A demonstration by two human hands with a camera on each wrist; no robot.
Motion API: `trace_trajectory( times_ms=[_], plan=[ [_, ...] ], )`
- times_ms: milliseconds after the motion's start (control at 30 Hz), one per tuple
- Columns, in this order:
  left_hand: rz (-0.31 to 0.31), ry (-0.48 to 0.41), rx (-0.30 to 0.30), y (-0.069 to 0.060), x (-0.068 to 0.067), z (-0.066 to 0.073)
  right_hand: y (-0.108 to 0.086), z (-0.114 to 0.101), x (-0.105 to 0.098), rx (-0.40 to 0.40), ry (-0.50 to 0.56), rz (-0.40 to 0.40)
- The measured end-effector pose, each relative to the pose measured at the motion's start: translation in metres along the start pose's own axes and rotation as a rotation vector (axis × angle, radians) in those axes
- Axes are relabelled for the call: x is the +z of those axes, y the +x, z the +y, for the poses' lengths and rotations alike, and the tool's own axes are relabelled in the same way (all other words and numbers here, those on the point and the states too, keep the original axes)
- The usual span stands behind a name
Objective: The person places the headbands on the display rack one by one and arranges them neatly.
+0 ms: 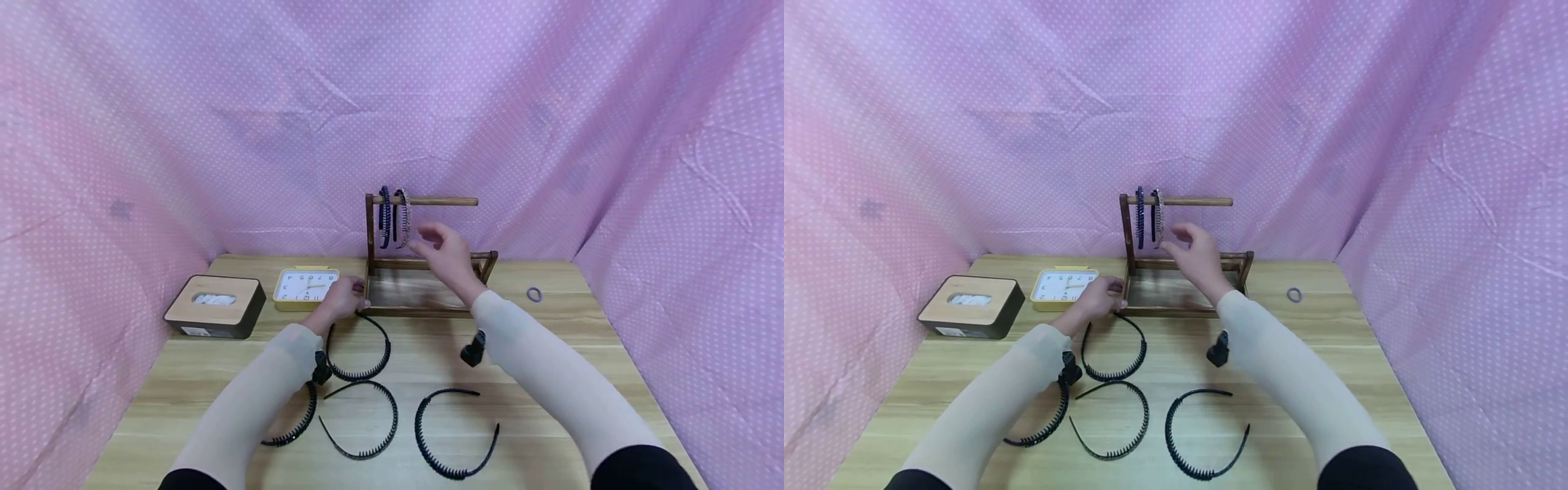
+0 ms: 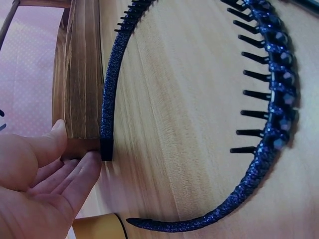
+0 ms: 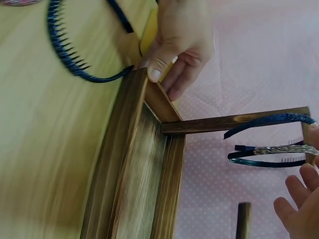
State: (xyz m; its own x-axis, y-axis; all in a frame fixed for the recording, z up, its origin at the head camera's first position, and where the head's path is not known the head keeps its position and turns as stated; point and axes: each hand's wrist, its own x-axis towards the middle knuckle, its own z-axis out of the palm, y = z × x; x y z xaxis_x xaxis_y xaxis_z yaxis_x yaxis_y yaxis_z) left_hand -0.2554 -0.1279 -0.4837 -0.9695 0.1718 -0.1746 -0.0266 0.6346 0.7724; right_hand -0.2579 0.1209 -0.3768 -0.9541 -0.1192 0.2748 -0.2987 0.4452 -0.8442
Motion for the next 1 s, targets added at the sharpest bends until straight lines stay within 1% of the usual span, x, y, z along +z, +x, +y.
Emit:
trace_trajectory(
  times_ms=[67,167,267,367,500,633,767,933,1000],
  plan=[
    [0.0,-0.001,0.0,0.001,0.0,0.0,-0.012,0.0,-0.011,-0.018,-0.022,-0.023],
    [0.003,0.004,-0.001,0.001,0.001,-0.001,-0.034,0.004,-0.026,-0.055,-0.069,-0.052],
    [0.001,0.007,-0.003,0.0,0.001,-0.003,-0.062,0.01,-0.04,-0.092,-0.106,-0.104],
    [0.004,0.009,-0.004,0.0,0.0,-0.004,-0.09,0.019,-0.052,-0.136,-0.115,-0.159],
    [0.01,0.002,-0.011,-0.002,-0.001,-0.003,-0.126,0.03,-0.062,-0.159,-0.134,-0.205],
    [0.005,-0.005,-0.02,-0.004,-0.002,-0.002,-0.161,0.04,-0.063,-0.15,-0.144,-0.241],
    [-0.004,-0.004,-0.005,-0.005,-0.003,-0.002,-0.194,0.053,-0.058,-0.147,-0.106,-0.321],
    [-0.008,-0.017,0.014,-0.003,-0.005,0.001,-0.226,0.064,-0.048,-0.172,-0.053,-0.411],
    [-0.009,-0.017,0.014,-0.003,-0.006,0.003,-0.237,0.068,-0.044,-0.168,-0.039,-0.44]
  ],
)
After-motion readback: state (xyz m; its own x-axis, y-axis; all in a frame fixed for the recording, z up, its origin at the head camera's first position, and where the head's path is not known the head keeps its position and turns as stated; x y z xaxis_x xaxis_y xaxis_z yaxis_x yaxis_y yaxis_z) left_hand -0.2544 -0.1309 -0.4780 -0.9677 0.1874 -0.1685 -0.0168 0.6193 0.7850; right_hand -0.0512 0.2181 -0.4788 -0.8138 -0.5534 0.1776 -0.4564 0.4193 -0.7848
